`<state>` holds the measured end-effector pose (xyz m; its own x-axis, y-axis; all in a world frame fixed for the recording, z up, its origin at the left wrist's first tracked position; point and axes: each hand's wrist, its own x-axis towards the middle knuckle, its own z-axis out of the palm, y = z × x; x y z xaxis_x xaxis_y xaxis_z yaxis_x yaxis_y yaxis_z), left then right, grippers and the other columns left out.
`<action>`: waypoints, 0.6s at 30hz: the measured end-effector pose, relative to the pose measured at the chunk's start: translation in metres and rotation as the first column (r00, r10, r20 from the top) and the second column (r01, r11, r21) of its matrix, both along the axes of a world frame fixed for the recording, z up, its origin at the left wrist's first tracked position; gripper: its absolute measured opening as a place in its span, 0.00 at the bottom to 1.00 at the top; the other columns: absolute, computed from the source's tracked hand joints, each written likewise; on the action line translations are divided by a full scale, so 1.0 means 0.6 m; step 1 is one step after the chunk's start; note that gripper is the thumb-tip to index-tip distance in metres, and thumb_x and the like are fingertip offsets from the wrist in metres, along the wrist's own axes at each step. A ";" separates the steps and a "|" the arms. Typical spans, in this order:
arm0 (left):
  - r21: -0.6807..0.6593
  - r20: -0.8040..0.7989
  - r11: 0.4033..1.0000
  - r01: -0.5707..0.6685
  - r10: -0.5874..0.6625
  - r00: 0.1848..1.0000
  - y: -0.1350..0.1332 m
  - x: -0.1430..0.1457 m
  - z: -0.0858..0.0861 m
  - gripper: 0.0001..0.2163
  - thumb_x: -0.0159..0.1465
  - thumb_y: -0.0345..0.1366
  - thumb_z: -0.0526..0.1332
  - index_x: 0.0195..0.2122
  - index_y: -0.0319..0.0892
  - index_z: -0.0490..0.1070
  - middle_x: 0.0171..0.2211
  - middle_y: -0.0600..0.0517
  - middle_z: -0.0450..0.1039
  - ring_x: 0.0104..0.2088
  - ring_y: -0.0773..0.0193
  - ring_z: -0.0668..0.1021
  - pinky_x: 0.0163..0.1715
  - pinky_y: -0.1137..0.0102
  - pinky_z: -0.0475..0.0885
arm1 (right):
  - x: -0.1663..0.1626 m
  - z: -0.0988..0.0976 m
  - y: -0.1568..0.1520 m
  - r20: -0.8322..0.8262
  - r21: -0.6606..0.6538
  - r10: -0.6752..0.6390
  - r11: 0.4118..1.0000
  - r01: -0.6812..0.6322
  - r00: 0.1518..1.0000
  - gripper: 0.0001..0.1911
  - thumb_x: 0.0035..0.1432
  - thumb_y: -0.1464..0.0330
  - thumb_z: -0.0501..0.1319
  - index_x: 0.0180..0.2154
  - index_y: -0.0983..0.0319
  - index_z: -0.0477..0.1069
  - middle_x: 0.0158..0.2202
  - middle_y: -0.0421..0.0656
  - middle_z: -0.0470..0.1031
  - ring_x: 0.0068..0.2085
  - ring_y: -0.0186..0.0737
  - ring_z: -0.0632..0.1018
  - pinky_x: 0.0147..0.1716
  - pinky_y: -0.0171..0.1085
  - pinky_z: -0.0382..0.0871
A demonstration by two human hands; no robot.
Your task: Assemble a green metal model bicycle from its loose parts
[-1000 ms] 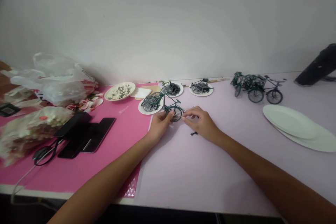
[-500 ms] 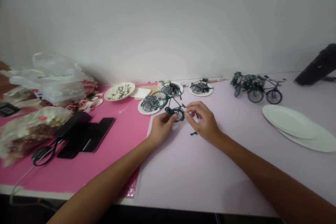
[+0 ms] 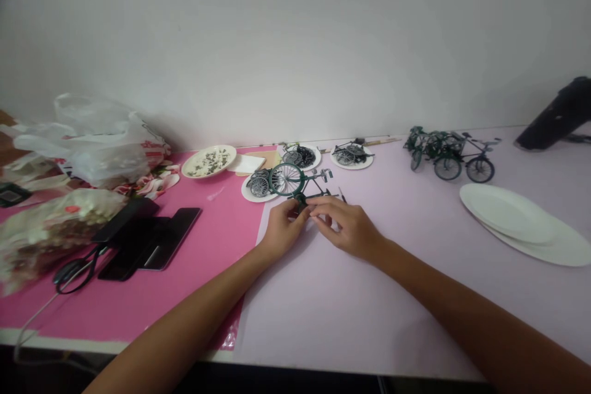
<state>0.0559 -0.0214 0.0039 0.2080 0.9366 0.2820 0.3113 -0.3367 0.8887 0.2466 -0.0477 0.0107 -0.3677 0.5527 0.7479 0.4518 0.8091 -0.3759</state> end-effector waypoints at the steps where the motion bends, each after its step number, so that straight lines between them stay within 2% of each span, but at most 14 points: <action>1: -0.001 0.001 1.000 0.004 -0.004 1.000 0.000 0.000 0.000 0.18 0.66 0.47 0.63 0.25 0.40 0.68 0.23 0.55 0.65 0.26 0.67 0.68 0.28 0.71 0.63 | 0.000 0.000 0.000 -0.003 0.007 -0.004 1.000 0.004 1.000 0.07 0.66 0.73 0.62 0.45 0.57 0.73 0.53 0.48 0.81 0.28 0.33 0.78 0.21 0.35 0.73; 9: 0.022 0.008 0.999 0.035 -0.035 0.999 0.001 -0.002 -0.002 0.12 0.66 0.43 0.62 0.30 0.39 0.74 0.27 0.51 0.73 0.29 0.64 0.74 0.31 0.71 0.67 | -0.002 0.003 -0.002 0.039 -0.010 -0.028 1.000 0.029 0.999 0.08 0.66 0.73 0.61 0.46 0.57 0.75 0.52 0.47 0.81 0.33 0.36 0.81 0.30 0.38 0.80; 18: 0.054 -0.044 0.997 0.049 -0.046 0.998 0.000 -0.003 -0.004 0.11 0.67 0.41 0.62 0.33 0.39 0.76 0.28 0.50 0.76 0.31 0.63 0.76 0.33 0.70 0.68 | -0.001 0.011 -0.003 0.103 0.091 -0.070 0.994 0.060 0.992 0.10 0.66 0.74 0.61 0.47 0.59 0.76 0.51 0.48 0.81 0.36 0.38 0.84 0.33 0.37 0.82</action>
